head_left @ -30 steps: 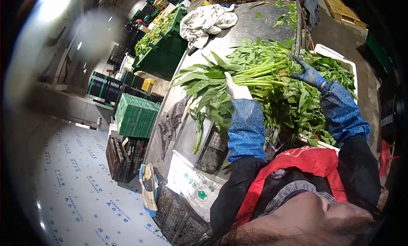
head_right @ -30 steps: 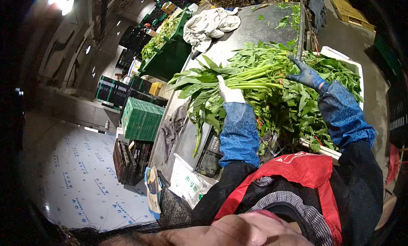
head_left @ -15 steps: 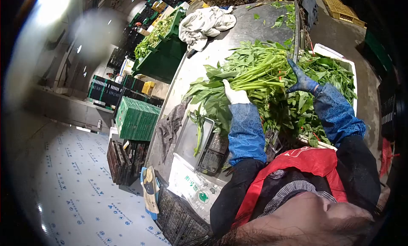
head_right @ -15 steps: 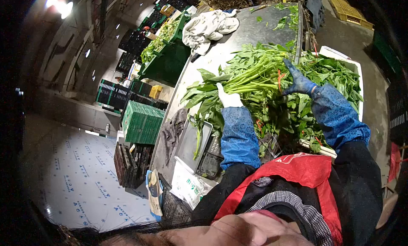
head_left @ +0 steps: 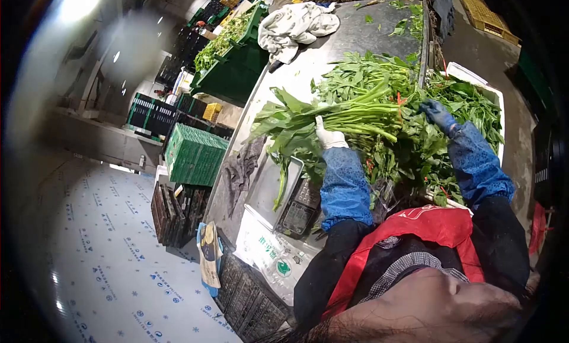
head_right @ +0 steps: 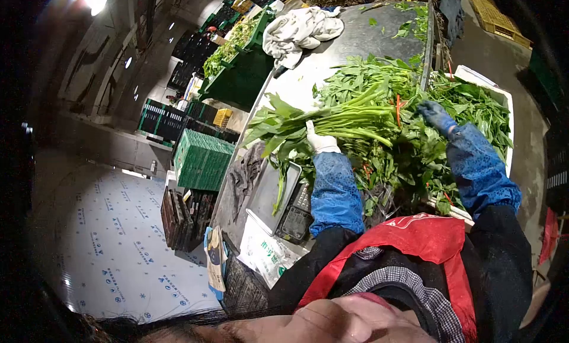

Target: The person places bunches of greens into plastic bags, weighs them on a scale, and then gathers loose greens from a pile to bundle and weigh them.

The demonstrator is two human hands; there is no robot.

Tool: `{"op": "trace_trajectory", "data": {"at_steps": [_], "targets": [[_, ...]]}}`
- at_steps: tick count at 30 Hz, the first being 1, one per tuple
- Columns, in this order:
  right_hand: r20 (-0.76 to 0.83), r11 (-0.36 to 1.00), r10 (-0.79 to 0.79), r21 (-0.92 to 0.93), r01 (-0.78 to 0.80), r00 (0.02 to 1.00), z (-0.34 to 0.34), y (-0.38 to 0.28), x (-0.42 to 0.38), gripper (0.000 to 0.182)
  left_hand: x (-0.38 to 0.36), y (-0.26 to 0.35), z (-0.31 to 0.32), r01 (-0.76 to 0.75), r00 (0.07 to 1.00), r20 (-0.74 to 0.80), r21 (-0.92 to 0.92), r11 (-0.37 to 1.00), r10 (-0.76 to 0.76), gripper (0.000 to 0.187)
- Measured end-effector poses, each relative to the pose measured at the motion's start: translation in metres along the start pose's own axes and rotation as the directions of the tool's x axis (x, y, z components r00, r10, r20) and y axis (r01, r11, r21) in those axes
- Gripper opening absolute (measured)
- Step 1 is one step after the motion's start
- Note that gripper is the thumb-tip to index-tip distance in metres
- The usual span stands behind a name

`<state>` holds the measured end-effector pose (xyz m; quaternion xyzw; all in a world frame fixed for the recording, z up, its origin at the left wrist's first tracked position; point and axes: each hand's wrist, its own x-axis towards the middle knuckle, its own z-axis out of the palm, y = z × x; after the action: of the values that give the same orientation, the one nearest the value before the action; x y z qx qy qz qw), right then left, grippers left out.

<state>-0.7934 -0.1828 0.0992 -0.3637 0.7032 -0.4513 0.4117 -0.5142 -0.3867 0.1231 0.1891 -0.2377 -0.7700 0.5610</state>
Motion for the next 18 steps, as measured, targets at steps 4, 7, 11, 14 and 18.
{"op": "trace_trajectory", "data": {"at_steps": [4, 7, 11, 14, 18], "targets": [[0.178, 0.691, -0.379, -0.598, 0.406, 0.908, -0.008, 0.021, -0.003, 0.099, -0.001, 0.006, 0.002, -0.058, 0.998, 0.013, -0.062, 0.996, 0.059, 0.04], [0.211, 0.741, -0.505, -0.391, 0.546, 0.837, 0.023, 0.012, -0.006, 0.098, -0.008, 0.006, 0.013, -0.124, 0.99, 0.055, -0.048, 0.991, 0.127, 0.034], [0.36, 0.57, -0.353, -0.65, 0.503, 0.864, 0.048, 0.029, -0.011, 0.094, -0.018, 0.058, 0.028, -0.1, 0.983, -0.149, 0.071, 0.992, 0.109, 0.022], [0.26, 0.27, -0.018, -0.928, 0.255, 0.965, 0.044, 0.061, -0.024, 0.097, -0.024, 0.138, 0.025, -0.009, 0.986, -0.162, 0.212, 0.977, 0.045, 0.021], [0.125, 0.186, 0.254, -0.979, 0.079, 0.959, -0.014, 0.208, 0.026, 0.092, -0.031, 0.235, -0.001, -0.235, 0.945, -0.023, 0.647, 0.725, 0.327, 0.035]]}}
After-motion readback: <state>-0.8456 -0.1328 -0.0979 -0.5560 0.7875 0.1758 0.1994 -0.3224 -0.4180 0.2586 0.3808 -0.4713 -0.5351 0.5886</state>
